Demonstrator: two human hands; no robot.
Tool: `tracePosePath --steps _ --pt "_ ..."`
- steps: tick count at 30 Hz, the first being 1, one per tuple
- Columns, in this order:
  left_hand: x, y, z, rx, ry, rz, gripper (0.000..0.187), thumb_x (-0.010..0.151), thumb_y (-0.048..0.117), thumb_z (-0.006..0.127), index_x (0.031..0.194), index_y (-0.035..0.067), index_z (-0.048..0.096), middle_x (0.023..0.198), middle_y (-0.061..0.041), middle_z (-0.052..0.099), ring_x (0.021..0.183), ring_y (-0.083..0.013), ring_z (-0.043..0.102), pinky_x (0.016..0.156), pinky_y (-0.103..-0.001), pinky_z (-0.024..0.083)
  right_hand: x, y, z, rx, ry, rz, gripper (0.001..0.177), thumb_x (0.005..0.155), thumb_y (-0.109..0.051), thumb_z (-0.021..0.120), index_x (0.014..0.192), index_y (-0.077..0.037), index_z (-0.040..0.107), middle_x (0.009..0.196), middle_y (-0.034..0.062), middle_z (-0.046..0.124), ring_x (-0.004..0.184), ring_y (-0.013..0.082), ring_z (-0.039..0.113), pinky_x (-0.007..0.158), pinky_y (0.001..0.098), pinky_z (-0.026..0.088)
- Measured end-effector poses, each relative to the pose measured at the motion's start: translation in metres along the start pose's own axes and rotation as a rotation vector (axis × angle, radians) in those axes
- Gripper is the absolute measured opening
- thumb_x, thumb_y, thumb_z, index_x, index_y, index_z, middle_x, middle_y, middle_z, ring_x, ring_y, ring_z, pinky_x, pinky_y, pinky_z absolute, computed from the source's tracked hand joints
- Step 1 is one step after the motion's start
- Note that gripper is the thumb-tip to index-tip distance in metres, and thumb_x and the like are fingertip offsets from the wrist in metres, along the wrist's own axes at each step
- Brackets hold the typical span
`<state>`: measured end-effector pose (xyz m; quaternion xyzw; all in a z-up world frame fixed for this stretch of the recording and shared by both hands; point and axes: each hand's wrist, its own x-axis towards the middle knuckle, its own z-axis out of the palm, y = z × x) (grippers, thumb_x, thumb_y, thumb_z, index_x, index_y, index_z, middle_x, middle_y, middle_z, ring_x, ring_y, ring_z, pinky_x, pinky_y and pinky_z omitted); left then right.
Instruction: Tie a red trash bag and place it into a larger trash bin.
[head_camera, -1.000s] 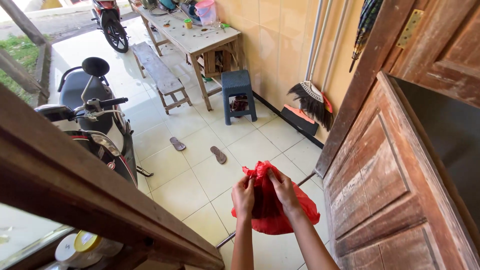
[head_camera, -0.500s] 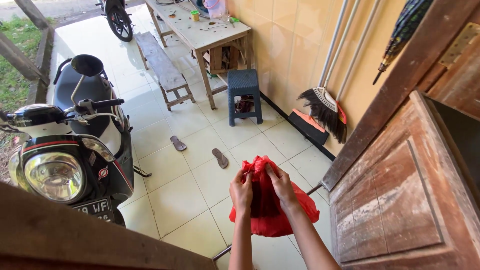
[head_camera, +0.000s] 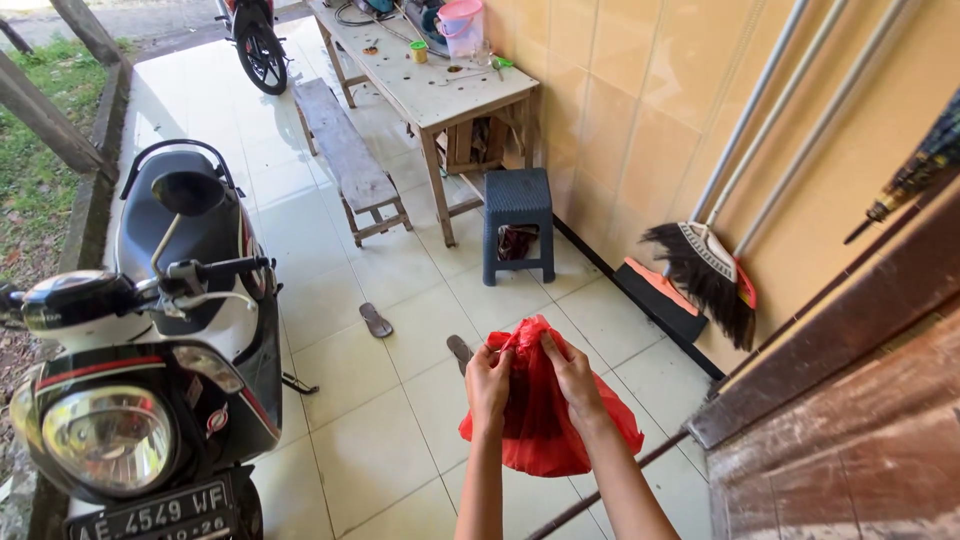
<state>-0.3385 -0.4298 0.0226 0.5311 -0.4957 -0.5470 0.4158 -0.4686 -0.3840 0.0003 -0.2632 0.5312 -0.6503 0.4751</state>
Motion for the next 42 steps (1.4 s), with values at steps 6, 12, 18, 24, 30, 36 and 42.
tracePosePath --steps 6,12,18,24,30,36,42 --pt "0.077 0.003 -0.006 0.069 -0.007 -0.025 0.022 0.094 0.018 0.069 0.103 0.000 0.078 0.083 -0.007 0.078 0.071 -0.0108 0.064 0.069 -0.030 0.052 0.065 0.000 0.028 0.019 0.006 0.069 0.044 0.097 -0.043 0.064 0.117 -0.005 0.076 0.105 0.0010 0.074 0.098 0.0100 0.064 0.091 0.0289 0.050" --pt "0.149 -0.002 -0.010 0.193 0.017 -0.022 0.026 0.093 0.024 0.068 0.105 0.004 0.078 0.081 -0.007 0.078 0.069 -0.0116 0.067 0.068 -0.030 0.053 0.124 -0.007 0.056 0.051 -0.004 0.063 0.042 0.094 -0.042 0.064 0.123 -0.012 0.073 0.113 -0.0024 0.075 0.105 0.0062 0.064 0.096 0.0263 0.048" --pt "0.228 -0.003 -0.006 0.239 0.078 0.025 0.028 0.091 0.030 0.068 0.104 0.008 0.079 0.076 -0.006 0.076 0.066 -0.0121 0.067 0.068 -0.033 0.053 0.218 0.027 0.070 0.084 -0.032 0.086 0.044 0.098 -0.040 0.063 0.121 -0.004 0.075 0.111 0.0019 0.075 0.102 0.0105 0.065 0.094 0.0294 0.049" --pt "0.320 0.021 0.003 0.283 0.127 -0.004 0.028 0.092 0.032 0.068 0.102 0.007 0.079 0.068 -0.009 0.070 0.061 -0.0120 0.059 0.064 -0.033 0.050 0.308 -0.005 0.108 0.106 -0.071 0.076 0.041 0.097 -0.038 0.063 0.124 -0.009 0.072 0.116 -0.0032 0.075 0.106 0.0064 0.065 0.098 0.0278 0.047" --pt "0.417 0.030 0.020 0.275 0.174 0.104 0.030 0.092 0.031 0.068 0.102 0.004 0.077 0.070 -0.008 0.072 0.062 -0.0116 0.063 0.065 -0.032 0.052 0.413 -0.004 0.117 0.089 -0.124 0.068 0.041 0.097 -0.037 0.064 0.123 -0.008 0.075 0.114 -0.0031 0.075 0.105 0.0050 0.063 0.098 0.0264 0.045" --pt "0.473 0.046 0.036 0.164 0.195 0.120 0.026 0.092 0.026 0.066 0.104 0.005 0.077 0.075 -0.008 0.076 0.066 -0.0106 0.064 0.067 -0.031 0.053 0.480 -0.010 0.128 0.073 -0.156 0.067 0.041 0.098 -0.039 0.064 0.119 -0.007 0.077 0.109 -0.0025 0.075 0.100 0.0055 0.063 0.095 0.0259 0.046" --pt "0.522 0.033 0.053 0.236 0.240 0.116 0.025 0.094 0.025 0.068 0.102 0.003 0.077 0.073 -0.012 0.071 0.064 -0.0133 0.059 0.065 -0.033 0.051 0.527 0.000 0.124 0.063 -0.165 0.053 0.042 0.103 -0.041 0.065 0.118 -0.004 0.076 0.105 -0.0010 0.072 0.096 0.0079 0.059 0.090 0.0276 0.045"
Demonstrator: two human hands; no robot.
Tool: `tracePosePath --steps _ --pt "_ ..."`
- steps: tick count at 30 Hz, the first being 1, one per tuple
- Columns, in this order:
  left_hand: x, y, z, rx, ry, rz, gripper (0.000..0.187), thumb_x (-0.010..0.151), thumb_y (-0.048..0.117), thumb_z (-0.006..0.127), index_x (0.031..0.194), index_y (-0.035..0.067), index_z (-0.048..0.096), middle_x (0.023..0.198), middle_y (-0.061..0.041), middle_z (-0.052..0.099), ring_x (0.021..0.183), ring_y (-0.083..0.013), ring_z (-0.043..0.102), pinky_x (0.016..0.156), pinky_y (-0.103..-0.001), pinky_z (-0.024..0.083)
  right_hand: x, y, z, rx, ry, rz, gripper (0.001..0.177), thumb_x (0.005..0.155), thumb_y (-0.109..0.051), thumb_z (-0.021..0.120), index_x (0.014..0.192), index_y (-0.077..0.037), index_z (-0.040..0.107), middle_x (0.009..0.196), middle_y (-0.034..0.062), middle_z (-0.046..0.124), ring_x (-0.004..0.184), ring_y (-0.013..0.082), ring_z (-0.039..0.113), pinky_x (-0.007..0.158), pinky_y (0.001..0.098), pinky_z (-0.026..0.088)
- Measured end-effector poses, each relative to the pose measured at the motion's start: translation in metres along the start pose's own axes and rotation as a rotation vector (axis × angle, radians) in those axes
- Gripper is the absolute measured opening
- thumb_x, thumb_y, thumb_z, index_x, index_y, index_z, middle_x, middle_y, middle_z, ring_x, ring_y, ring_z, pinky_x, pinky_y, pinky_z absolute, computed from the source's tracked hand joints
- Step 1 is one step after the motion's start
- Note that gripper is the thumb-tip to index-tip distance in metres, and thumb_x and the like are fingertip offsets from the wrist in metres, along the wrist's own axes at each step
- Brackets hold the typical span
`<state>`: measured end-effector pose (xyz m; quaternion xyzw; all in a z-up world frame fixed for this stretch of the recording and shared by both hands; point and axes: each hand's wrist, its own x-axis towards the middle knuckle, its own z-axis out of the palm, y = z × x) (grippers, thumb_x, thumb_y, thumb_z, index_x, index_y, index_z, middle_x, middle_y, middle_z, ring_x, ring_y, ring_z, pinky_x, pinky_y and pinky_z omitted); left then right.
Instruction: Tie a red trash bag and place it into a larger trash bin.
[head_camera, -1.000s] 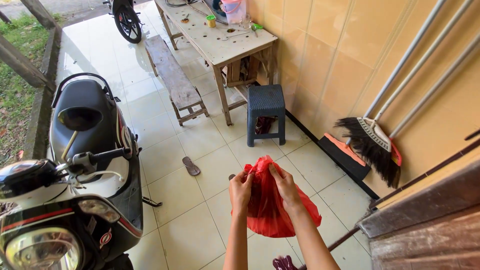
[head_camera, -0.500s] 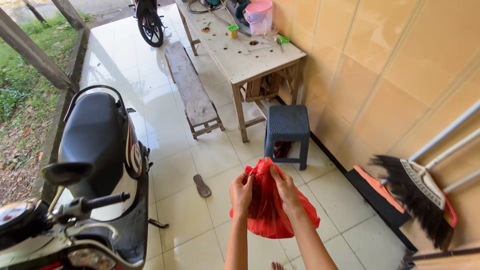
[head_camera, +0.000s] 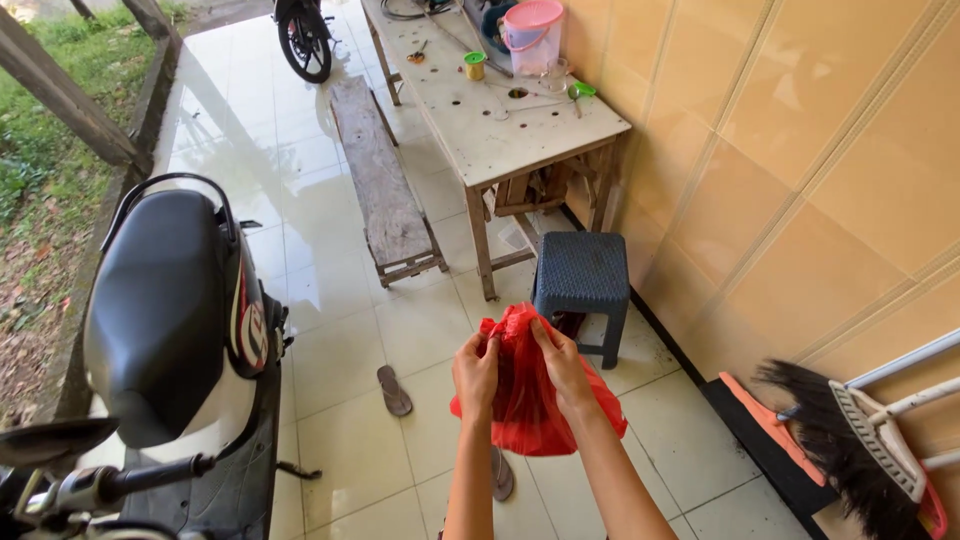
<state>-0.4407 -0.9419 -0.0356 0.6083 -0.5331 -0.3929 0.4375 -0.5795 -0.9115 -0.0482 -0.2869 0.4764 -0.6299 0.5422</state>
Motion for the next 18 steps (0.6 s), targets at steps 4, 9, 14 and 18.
tracePosePath --steps 4,9,14,18 --pt "0.008 0.011 0.011 -0.015 0.005 -0.004 0.026 0.093 0.025 0.066 0.104 0.004 0.077 0.072 -0.009 0.071 0.063 -0.0145 0.059 0.065 -0.033 0.050 0.012 -0.013 -0.002 -0.013 0.024 0.028 0.042 0.097 -0.042 0.063 0.120 -0.009 0.076 0.108 -0.0034 0.075 0.099 0.0056 0.062 0.094 0.0254 0.047" --pt "0.015 0.017 0.015 -0.053 -0.020 -0.084 0.026 0.093 0.027 0.067 0.100 0.004 0.078 0.072 -0.007 0.071 0.065 -0.0151 0.057 0.063 -0.035 0.048 0.024 -0.014 -0.001 -0.049 0.046 0.055 0.043 0.097 -0.043 0.063 0.120 -0.009 0.076 0.107 -0.0034 0.073 0.098 0.0056 0.062 0.094 0.0245 0.046" --pt "0.034 0.016 0.011 -0.040 -0.003 -0.113 0.025 0.093 0.026 0.067 0.098 0.004 0.077 0.073 -0.006 0.072 0.065 -0.0132 0.060 0.065 -0.032 0.049 0.040 -0.012 0.010 -0.039 0.035 0.058 0.042 0.098 -0.042 0.063 0.120 -0.008 0.076 0.105 -0.0033 0.073 0.096 0.0059 0.061 0.092 0.0250 0.046" --pt "0.057 0.005 0.008 -0.049 0.021 -0.059 0.026 0.093 0.026 0.067 0.096 0.002 0.076 0.072 -0.006 0.071 0.064 -0.0132 0.059 0.064 -0.032 0.050 0.060 -0.004 0.021 -0.011 0.024 0.070 0.043 0.099 -0.042 0.063 0.119 -0.007 0.076 0.105 -0.0020 0.074 0.095 0.0065 0.062 0.092 0.0257 0.047"
